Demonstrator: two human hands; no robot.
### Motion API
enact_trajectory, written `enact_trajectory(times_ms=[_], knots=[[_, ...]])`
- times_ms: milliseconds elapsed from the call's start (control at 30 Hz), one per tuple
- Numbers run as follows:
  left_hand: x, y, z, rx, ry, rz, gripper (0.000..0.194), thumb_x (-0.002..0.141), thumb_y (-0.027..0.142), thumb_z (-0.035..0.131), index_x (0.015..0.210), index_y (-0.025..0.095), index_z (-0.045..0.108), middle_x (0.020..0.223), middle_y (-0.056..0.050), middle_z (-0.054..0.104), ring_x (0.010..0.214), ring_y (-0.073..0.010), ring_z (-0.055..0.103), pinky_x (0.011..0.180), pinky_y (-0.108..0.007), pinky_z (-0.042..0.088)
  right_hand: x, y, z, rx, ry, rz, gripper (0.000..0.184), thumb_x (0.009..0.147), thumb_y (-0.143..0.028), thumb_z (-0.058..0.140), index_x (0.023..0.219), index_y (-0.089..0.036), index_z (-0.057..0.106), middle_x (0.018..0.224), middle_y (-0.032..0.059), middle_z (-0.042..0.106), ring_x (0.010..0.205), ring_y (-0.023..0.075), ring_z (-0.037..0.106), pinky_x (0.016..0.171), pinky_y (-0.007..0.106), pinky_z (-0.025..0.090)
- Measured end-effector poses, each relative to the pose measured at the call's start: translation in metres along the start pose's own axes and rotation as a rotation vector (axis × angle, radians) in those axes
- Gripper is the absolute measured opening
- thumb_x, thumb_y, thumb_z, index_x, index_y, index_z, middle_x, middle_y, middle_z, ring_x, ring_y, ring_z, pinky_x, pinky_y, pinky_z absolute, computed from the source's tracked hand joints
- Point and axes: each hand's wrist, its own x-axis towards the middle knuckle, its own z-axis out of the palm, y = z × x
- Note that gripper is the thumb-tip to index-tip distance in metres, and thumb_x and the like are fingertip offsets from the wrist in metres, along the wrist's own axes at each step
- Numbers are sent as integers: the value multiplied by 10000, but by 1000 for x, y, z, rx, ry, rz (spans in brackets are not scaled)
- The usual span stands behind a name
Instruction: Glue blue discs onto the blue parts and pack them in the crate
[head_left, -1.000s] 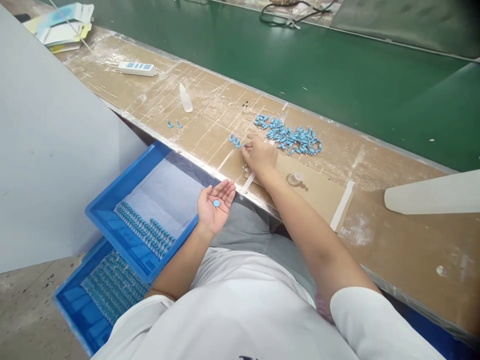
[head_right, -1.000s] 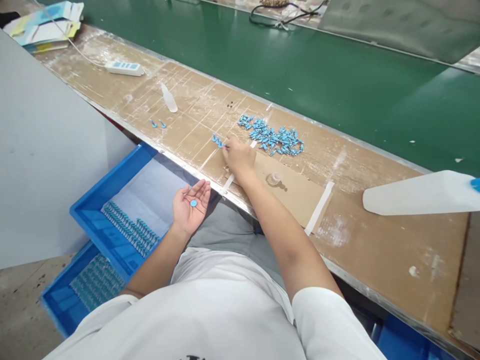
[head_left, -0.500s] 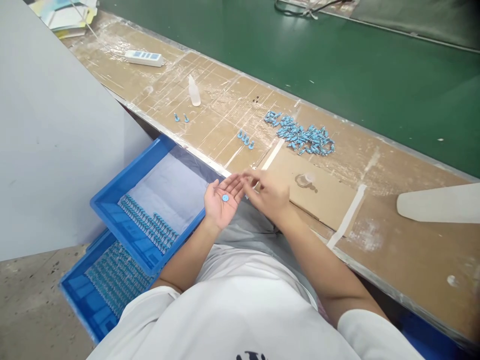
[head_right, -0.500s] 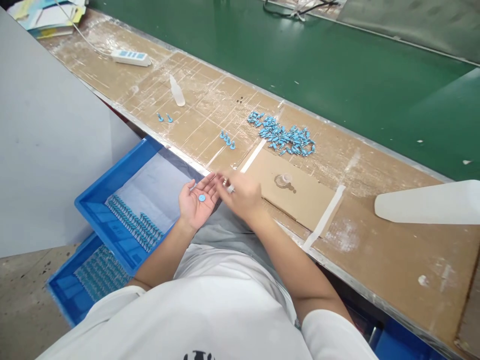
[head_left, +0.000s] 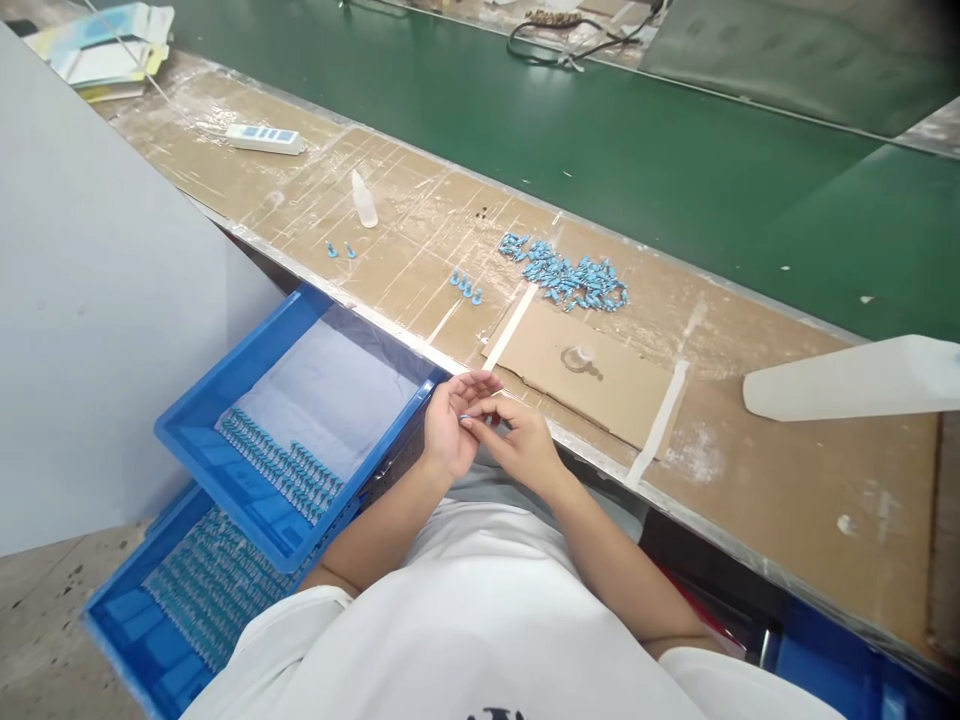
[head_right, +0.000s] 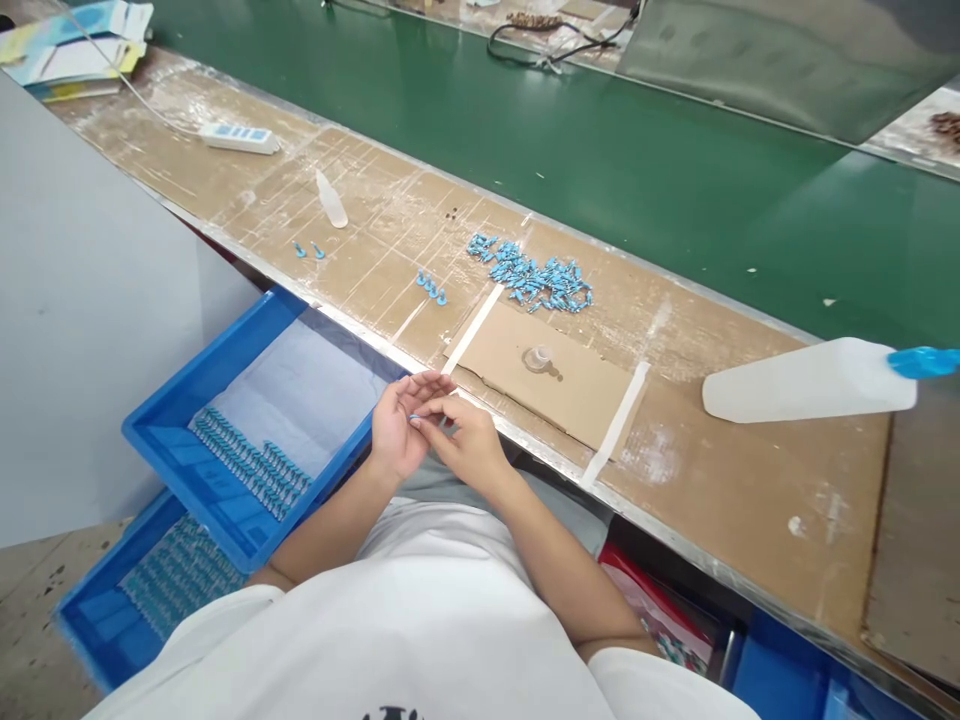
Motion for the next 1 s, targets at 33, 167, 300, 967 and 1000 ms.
enact_trajectory(times_ms=[33, 167, 300, 967, 1000], knots=[[-2, -1, -1, 21, -42, 14, 304, 872, 322, 498, 897, 140, 740, 959, -81, 715, 965, -187, 656, 853, -295, 505, -1, -1, -3, 118, 21, 86, 129, 817, -332, 731, 882, -222, 715, 853, 33, 717, 726, 157, 611, 690, 316, 495], [-9, -6, -8, 213, -235, 162, 216, 823, 295, 659, 951, 169, 779, 1062, -84, 687, 1052, -201, 614, 935, -312, 484, -1, -8, -17, 642, 144, 333, 324, 693, -314, 851, 924, -218, 645, 657, -31, 651, 539, 86, 518, 538, 228, 405], [-9, -10, -14, 361, -371, 246, 242, 794, 313, 733, 1013, 226, 786, 1055, -75, 679, 1048, -204, 610, 963, -345, 487, -4, -16, -26, 829, 115, 413, 570, 653, -286, 879, 1124, -237, 563, 540, -94, 548, 448, 52, 400, 478, 193, 305], [7, -5, -15, -32, -165, 36, 286, 652, 245, 866, 921, 246, 770, 916, 11, 735, 699, -45, 662, 803, -234, 580, 18, -31, -95, -172, 662, 118, 283, 779, -462, 737, 852, -189, 722, 710, 48, 725, 521, 133, 612, 513, 259, 500], [8, -4, -16, -36, -152, 39, 284, 654, 238, 865, 921, 237, 769, 924, 9, 736, 705, -44, 668, 808, -227, 581, 33, -20, -112, -262, 668, 130, 298, 791, -475, 716, 874, -189, 727, 738, 53, 731, 544, 139, 623, 532, 264, 500]])
